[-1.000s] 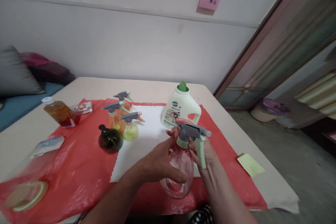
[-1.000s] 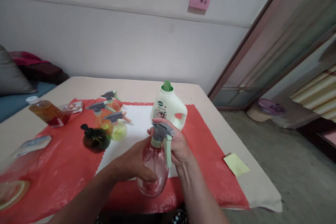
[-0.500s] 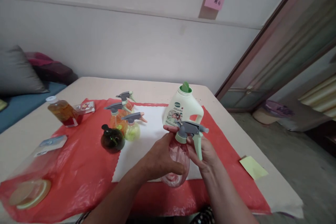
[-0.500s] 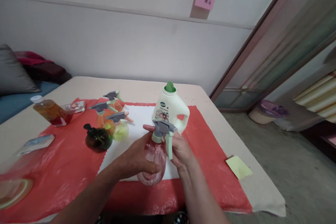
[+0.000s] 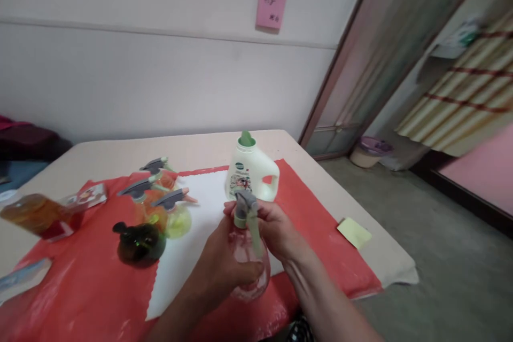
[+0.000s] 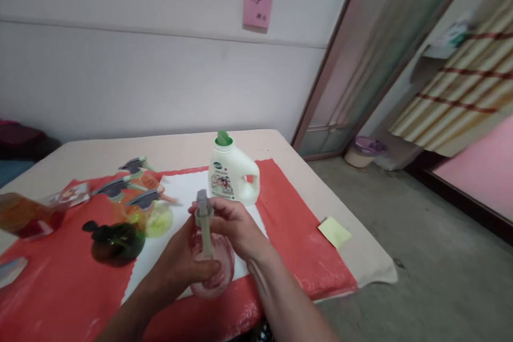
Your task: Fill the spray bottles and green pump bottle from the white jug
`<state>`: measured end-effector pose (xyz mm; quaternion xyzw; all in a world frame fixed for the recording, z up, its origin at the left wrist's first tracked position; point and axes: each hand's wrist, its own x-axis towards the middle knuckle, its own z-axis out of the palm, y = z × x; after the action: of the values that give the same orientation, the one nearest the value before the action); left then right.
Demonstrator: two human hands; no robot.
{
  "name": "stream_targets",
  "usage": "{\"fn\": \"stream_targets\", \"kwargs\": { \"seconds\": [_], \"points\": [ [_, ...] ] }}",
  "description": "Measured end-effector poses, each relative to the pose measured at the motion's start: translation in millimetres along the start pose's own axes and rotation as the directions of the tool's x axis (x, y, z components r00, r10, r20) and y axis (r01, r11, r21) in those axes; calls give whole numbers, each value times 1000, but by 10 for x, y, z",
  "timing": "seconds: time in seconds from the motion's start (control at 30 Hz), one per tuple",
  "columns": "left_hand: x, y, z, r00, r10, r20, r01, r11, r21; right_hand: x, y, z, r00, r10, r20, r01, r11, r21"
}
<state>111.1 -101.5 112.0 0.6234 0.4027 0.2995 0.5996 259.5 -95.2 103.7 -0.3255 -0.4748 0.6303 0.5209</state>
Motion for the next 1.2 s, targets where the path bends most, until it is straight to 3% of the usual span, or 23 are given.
{"fn": "stream_targets", "kwargs": {
  "seconds": [0.1, 0.17, 0.23, 0.3, 0.37, 0.47, 0.53, 0.57, 0.63, 0.77, 0.93, 1.03, 1.1, 1.2],
  "points": [
    [18, -73, -5, 997, 65, 49, -61, 996, -68, -47, -172, -85, 999, -30, 16, 31, 998, -58],
    [55, -187, -32, 994, 101, 49, -95, 988, -125, -118, -345, -214, 992, -112, -63, 104, 987, -121],
    [112, -313, -79, 994, 108, 12, -105, 983, -148, -217, -522, -390, 949, -238, -206, 195, 958, -208],
    [177, -409, -133, 998, 58, -26, -60, 992, -107, -303, -645, -600, 846, -374, -379, 261, 912, -317],
    [230, -456, -174, 997, 0, -71, -1, 1000, -14, -323, -674, -831, 684, -491, -540, 271, 858, -436],
    [263, -467, -180, 991, -23, -133, 39, 991, 126, -161, -541, -1206, 438, -573, -693, 134, 804, -580],
    [257, -465, -155, 989, -9, -145, 34, 984, 173, 56, -394, -1460, 345, -569, -746, 4, 796, -605],
    [250, -465, -140, 990, -8, -142, 35, 982, 185, 181, -320, -1581, 328, -569, -754, -15, 795, -606],
    [233, -461, -112, 992, -15, -123, 41, 976, 212, 437, -192, -1801, 340, -555, -759, -52, 795, -604],
    [206, -415, -82, 998, -32, -60, 48, 957, 287, 881, 18, -2092, 403, -506, -763, -118, 798, -592],
    [181, -346, -77, 999, -32, -15, 36, 928, 372, 1249, 298, -2141, 491, -439, -752, -180, 794, -581],
    [156, -333, -84, 999, -31, -18, 35, 919, 393, 1266, 377, -2053, 521, -400, -754, -205, 800, -565],
    [132, -333, -90, 999, -24, -21, 31, 913, 406, 1147, 343, -1952, 487, -396, -779, -217, 809, -547],
    [105, -344, -89, 999, 35, -41, -15, 914, 405, 825, 207, -1700, 363, -443, -820, -213, 817, -536]
  ]
}}
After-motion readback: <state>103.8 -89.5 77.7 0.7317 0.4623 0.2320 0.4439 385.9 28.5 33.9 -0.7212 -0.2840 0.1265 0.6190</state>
